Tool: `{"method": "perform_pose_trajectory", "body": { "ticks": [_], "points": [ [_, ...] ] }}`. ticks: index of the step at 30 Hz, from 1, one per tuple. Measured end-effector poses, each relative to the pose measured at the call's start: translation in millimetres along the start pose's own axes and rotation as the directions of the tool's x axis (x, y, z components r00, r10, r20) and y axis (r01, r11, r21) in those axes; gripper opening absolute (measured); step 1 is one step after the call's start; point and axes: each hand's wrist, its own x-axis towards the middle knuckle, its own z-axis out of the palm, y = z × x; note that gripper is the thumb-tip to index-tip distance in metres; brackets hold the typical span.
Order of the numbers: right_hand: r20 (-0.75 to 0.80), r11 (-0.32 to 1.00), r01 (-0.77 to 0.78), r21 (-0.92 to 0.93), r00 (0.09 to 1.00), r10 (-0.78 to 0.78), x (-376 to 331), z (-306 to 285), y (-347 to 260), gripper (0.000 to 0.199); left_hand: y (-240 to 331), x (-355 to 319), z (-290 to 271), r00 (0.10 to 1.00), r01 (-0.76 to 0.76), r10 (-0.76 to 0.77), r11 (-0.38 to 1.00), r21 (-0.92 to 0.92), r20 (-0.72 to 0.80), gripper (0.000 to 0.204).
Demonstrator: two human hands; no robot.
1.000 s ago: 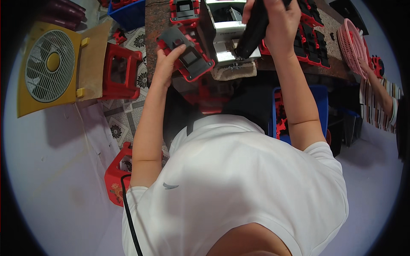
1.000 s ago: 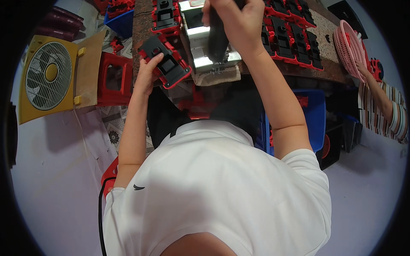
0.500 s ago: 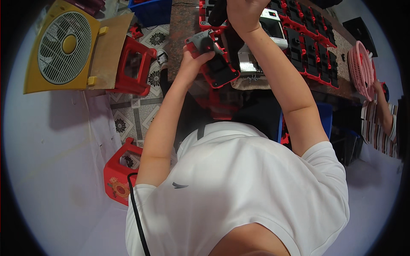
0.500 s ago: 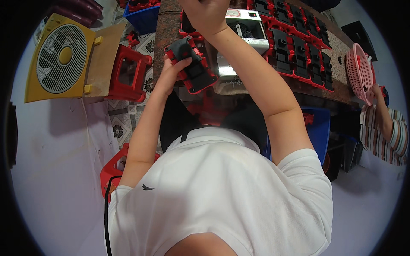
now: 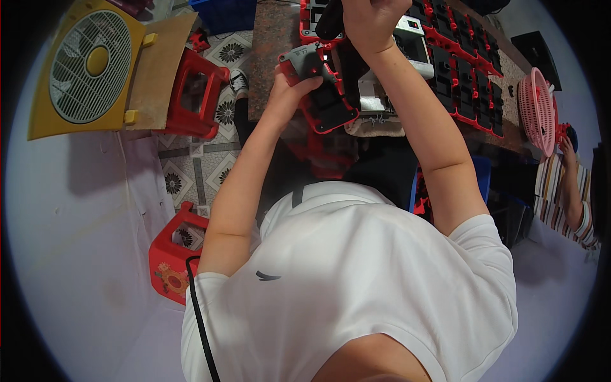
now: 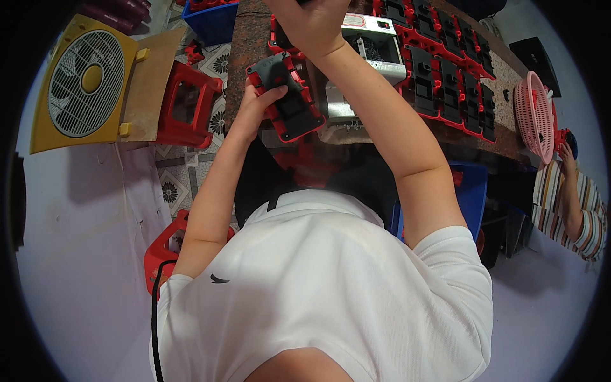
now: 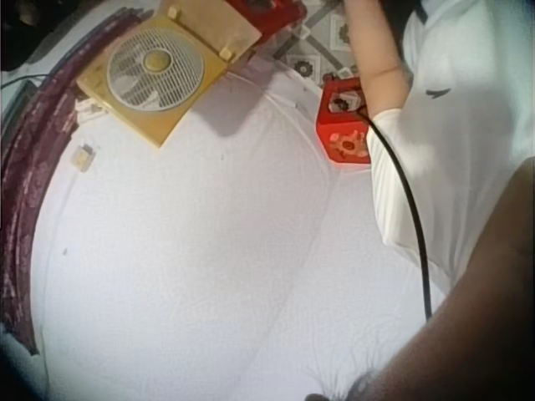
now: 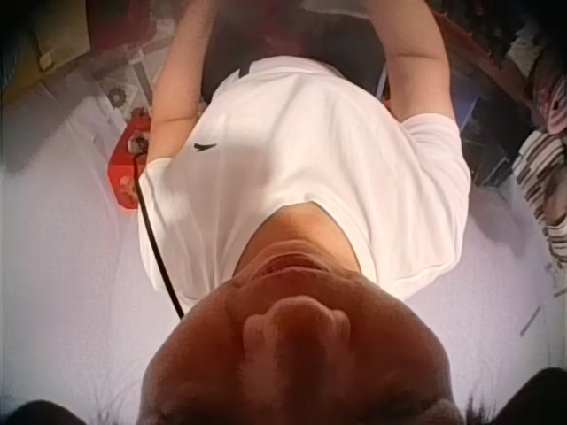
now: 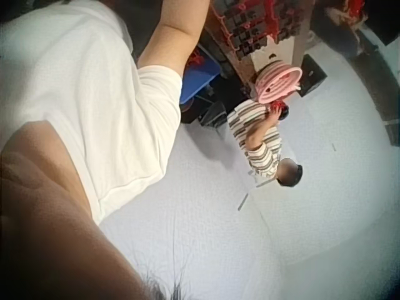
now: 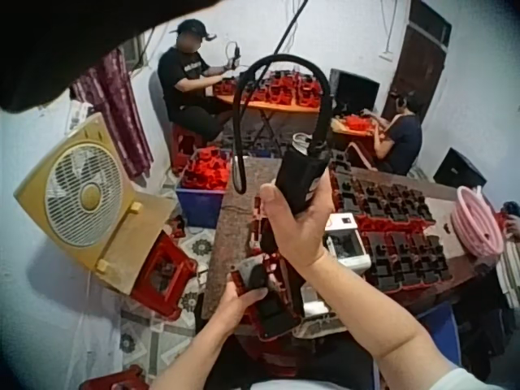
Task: The person assembles red plastic housings with black plastic components using an electric screwdriver.
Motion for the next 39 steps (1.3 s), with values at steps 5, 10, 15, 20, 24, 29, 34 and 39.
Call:
{"method": "perform_pose_trajectory", "body": {
  "ticks": [5,10,15,20,24,29,34,39],
  "points": [
    [-0.015,0.983,-0.17,0.063,0.985,0.171,-2.1,5.5,-5.0,0.029,-6.6,0.1,-0.8,0.997,0.048,-0.047,0.999,0.024,-0.065,0.041],
    [0.057,0.996,0.049,-0.072,0.997,-0.045,-0.7,9.0,5.2,0.027,-11.7,1.4,-3.6,0.999,0.035,-0.035,0.999,-0.026,-0.018,0.048],
    [0.113,0.997,-0.031,0.076,0.993,0.022,-1.7,10.9,1.3,0.028,-15.7,2.3,-5.5,0.998,0.06,-0.06,0.998,0.003,-0.028,0.057],
    [0.079,0.967,-0.087,0.241,0.994,0.069,2.4,-6.3,-4.5,0.027,-16.8,0.0,-2.3,0.994,0.102,-0.103,0.995,-0.021,-0.048,0.059],
    [0.142,0.88,-0.449,0.155,0.892,0.43,14.9,-63.6,-70.7,0.037,-9.5,1.6,-12.6,0.984,0.169,-0.174,0.98,0.1,0.041,0.064],
    [0.124,0.921,-0.361,-0.148,0.917,0.38,-26.2,-104.8,-78.7,0.028,-17.0,5.1,-24.5,0.944,0.329,-0.328,0.941,-0.074,0.019,0.066],
    [0.15,0.938,-0.299,-0.175,0.934,0.325,-52.2,-119.2,-88.9,0.057,-9.9,7.3,-12.2,0.941,0.324,-0.332,0.94,-0.106,-0.066,0.053],
    [0.116,0.939,-0.311,-0.146,0.937,0.328,-66.7,-118.7,-84.2,0.05,-14.5,11.5,-10.6,0.965,0.239,-0.245,0.968,-0.081,-0.089,0.049]
  ]
}}
